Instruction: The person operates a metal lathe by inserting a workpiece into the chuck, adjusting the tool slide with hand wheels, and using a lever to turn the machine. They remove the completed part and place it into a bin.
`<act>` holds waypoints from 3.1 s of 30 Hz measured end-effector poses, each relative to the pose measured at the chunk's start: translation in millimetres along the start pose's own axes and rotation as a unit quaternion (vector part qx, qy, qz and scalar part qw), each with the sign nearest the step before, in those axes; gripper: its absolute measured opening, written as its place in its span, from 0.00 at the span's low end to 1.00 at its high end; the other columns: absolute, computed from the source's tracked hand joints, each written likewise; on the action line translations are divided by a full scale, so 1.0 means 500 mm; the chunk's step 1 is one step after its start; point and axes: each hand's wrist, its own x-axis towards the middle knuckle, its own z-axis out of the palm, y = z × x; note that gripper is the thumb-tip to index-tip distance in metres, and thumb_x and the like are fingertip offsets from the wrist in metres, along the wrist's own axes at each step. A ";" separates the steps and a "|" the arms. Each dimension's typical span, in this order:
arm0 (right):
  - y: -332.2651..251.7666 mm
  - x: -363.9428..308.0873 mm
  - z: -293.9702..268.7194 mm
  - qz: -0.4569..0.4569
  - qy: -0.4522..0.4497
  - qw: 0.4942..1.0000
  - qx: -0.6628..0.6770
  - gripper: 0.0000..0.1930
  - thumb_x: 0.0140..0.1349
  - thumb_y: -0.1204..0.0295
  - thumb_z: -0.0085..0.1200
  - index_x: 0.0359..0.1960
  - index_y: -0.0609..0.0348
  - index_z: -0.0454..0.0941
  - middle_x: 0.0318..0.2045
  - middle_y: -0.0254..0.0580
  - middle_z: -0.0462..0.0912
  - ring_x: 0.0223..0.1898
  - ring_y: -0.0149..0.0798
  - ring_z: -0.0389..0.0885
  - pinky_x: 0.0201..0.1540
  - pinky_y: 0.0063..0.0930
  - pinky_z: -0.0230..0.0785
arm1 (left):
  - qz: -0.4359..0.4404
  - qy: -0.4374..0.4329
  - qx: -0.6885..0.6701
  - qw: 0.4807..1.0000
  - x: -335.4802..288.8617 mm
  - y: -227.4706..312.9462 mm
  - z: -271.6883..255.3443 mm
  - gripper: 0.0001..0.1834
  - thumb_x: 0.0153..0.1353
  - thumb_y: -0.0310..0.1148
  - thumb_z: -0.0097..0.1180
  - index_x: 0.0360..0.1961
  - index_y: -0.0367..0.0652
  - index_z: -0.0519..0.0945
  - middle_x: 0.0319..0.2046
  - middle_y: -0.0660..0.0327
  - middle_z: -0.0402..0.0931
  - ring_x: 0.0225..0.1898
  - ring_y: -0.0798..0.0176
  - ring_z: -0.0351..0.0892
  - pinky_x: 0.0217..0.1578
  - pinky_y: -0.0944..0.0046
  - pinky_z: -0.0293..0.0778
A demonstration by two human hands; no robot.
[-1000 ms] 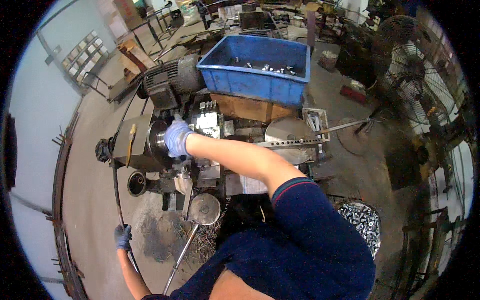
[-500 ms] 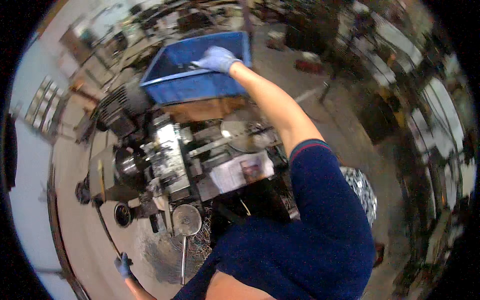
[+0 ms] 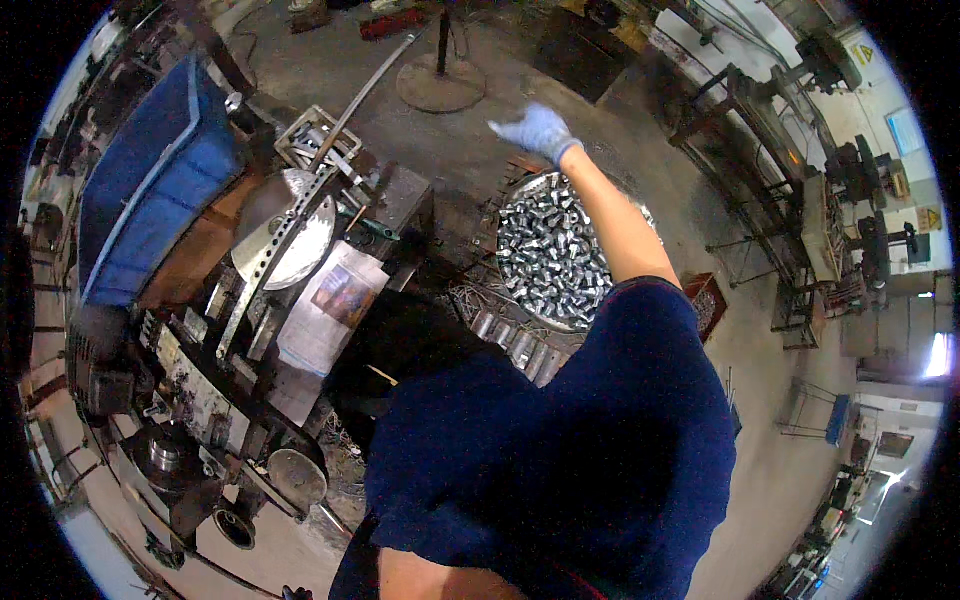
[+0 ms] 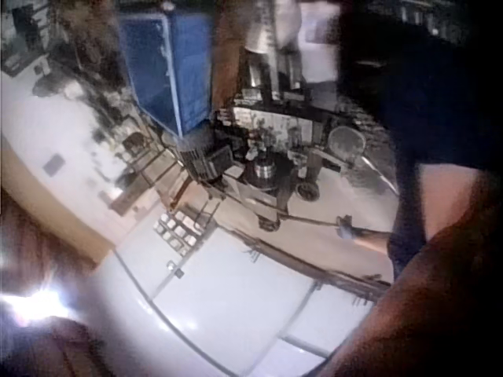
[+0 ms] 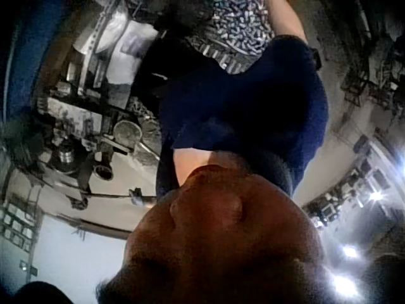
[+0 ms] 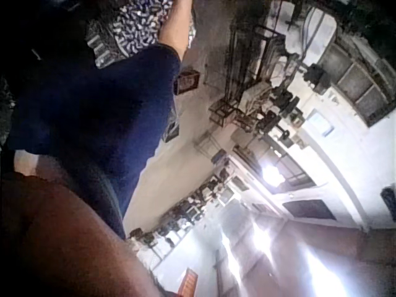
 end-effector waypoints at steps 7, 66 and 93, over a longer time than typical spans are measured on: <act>0.221 0.004 0.208 -0.010 -0.163 0.976 -0.146 0.32 0.48 0.40 0.52 0.33 0.61 0.82 0.35 0.56 0.81 0.40 0.54 0.79 0.45 0.40 0.70 | 0.003 0.001 -0.003 1.000 0.005 0.017 0.016 0.17 0.54 0.39 0.61 0.35 0.33 0.78 0.21 0.51 0.75 0.19 0.57 0.74 0.24 0.60 0.78; -0.813 -0.509 0.125 -0.740 -0.282 0.567 0.225 0.16 0.45 0.57 0.63 0.28 0.57 0.82 0.35 0.49 0.79 0.36 0.49 0.78 0.41 0.36 0.71 | 0.398 -0.240 -0.048 0.884 -0.295 0.532 0.370 0.18 0.56 0.43 0.59 0.26 0.35 0.81 0.16 0.59 0.74 0.18 0.71 0.67 0.21 0.66 0.65; -1.197 -0.551 0.325 -0.737 -0.111 0.572 -0.341 0.29 0.43 0.40 0.57 0.37 0.52 0.82 0.33 0.42 0.83 0.38 0.44 0.81 0.41 0.45 0.67 | 0.145 0.141 0.338 0.919 -0.057 -0.125 -0.096 0.21 0.54 0.48 0.54 0.36 0.40 0.79 0.32 0.47 0.78 0.36 0.42 0.76 0.37 0.50 0.71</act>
